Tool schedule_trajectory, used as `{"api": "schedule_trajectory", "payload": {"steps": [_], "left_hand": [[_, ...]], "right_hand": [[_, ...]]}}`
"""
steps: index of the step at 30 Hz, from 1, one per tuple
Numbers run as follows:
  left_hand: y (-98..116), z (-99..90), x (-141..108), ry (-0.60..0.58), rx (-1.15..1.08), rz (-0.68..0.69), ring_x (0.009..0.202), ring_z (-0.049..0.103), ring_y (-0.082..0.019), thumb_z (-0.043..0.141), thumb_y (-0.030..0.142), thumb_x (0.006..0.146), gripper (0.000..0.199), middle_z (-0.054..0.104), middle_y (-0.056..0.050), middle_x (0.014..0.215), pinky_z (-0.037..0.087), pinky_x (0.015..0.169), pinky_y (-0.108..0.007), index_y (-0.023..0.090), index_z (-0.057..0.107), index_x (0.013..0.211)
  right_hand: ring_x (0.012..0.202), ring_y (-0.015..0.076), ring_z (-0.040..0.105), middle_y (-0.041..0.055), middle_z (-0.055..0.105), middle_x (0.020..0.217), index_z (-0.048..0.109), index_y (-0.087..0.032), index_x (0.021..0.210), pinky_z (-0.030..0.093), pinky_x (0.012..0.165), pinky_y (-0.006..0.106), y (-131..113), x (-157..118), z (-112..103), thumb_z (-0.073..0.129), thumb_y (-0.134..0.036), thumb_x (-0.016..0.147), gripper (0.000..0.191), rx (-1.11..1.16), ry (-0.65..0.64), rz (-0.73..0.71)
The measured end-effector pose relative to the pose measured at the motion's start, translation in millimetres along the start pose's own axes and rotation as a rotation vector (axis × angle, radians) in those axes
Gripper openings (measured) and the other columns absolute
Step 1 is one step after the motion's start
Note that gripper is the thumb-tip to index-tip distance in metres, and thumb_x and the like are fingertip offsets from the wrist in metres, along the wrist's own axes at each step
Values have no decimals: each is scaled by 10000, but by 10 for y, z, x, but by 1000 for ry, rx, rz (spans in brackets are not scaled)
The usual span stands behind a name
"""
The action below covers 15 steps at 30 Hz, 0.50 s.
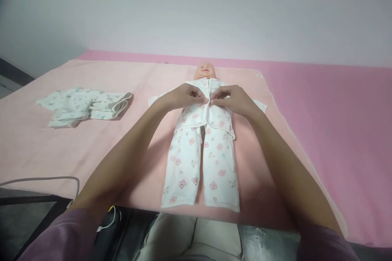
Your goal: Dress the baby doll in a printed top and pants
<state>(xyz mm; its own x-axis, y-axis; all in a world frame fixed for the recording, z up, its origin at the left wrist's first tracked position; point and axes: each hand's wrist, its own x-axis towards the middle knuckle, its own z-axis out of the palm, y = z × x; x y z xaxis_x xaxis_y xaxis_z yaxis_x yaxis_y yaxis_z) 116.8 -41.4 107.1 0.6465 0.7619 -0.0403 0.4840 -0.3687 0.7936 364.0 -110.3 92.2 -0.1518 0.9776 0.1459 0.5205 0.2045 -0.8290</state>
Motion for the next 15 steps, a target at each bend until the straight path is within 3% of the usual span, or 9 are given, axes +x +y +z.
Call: {"api": "schedule_trajectory", "payload": {"steps": [7,15], "left_hand": [[-24,0,-17,-24,-50,-22,757,544,-144,802,407,850,200,705,-48,922,365,651,-309,224,855,912],[-40,42,13,-13,-129,-49,711,541,-135,785,328,851,142,730,-55,916,348,619,-307,229,874,900]], "right_hand": [[1041,312,796,74,860,1019,897,-243,874,631,957,463,-61,-31,50,995,-522,743,324,95,85,69],[1019,299,774,82,848,1047,889,-246,915,632,948,460,-48,-23,56,1037,-595,675,449,105,60,7]]}}
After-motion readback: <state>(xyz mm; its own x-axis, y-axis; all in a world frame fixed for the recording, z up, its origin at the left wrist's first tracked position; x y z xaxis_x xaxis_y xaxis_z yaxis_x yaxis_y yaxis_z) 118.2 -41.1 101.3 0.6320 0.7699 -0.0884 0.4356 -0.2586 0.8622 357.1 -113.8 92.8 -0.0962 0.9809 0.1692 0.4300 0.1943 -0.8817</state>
